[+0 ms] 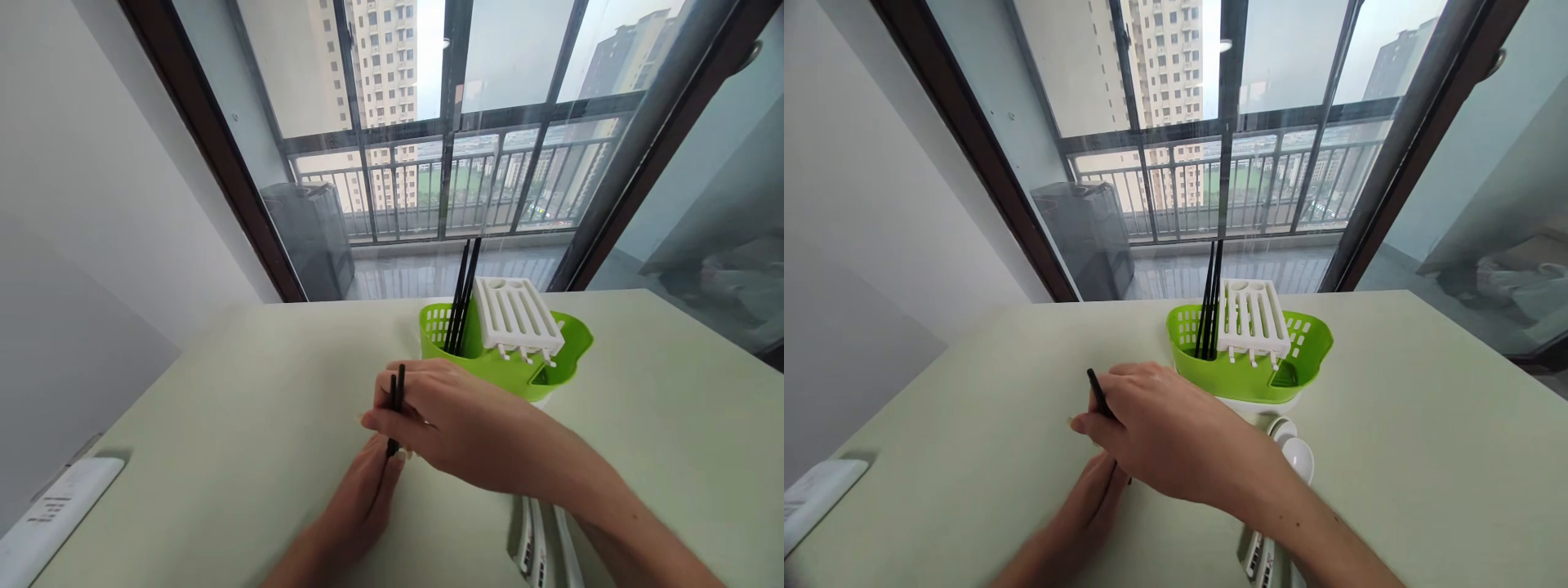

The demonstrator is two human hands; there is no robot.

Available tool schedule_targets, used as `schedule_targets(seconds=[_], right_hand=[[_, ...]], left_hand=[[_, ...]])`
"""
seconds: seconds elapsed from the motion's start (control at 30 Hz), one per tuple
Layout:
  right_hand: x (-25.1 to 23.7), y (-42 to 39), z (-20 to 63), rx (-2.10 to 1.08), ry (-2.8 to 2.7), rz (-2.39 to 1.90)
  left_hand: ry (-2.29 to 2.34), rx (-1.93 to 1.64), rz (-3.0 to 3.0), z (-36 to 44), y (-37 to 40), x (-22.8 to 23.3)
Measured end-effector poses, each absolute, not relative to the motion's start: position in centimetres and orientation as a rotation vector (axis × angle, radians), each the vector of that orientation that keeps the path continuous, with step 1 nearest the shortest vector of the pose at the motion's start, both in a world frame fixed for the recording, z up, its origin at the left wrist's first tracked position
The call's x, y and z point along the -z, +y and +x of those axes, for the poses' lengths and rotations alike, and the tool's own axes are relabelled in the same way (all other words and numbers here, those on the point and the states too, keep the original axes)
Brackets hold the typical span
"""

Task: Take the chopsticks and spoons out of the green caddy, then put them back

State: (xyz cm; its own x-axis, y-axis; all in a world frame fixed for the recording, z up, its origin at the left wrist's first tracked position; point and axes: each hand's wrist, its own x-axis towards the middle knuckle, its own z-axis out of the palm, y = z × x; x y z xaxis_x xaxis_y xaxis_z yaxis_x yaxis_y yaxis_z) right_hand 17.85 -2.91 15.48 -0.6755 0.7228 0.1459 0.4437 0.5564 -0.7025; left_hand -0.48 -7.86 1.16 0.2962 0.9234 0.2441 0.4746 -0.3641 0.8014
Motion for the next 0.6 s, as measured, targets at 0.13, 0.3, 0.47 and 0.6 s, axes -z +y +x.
schedule_targets(seconds=[0.13, 0.3, 0.47, 0.6], right_hand=[[-14.4, -2.3, 17.5, -0.905, -2.456, -0.923], [-13.8, -1.8, 17.6, -0.922, -2.475, -0.904], [-14.3, -1.8, 18.1, -0.948, -2.464, -0.897], [-15.4, -1.9, 18.6, -0.945, -2.391, -0.933]], left_hand=[[1.259, -0.937, 1.976, -0.6, -7.6, -0.9], [1.280, -0.892, 2.050, -1.1, -7.4, -0.7], [1.182, -0.845, 2.041, -0.9, -7.2, -1.1], [1.111, -0.805, 1.976, -0.4, -7.0, -1.8]])
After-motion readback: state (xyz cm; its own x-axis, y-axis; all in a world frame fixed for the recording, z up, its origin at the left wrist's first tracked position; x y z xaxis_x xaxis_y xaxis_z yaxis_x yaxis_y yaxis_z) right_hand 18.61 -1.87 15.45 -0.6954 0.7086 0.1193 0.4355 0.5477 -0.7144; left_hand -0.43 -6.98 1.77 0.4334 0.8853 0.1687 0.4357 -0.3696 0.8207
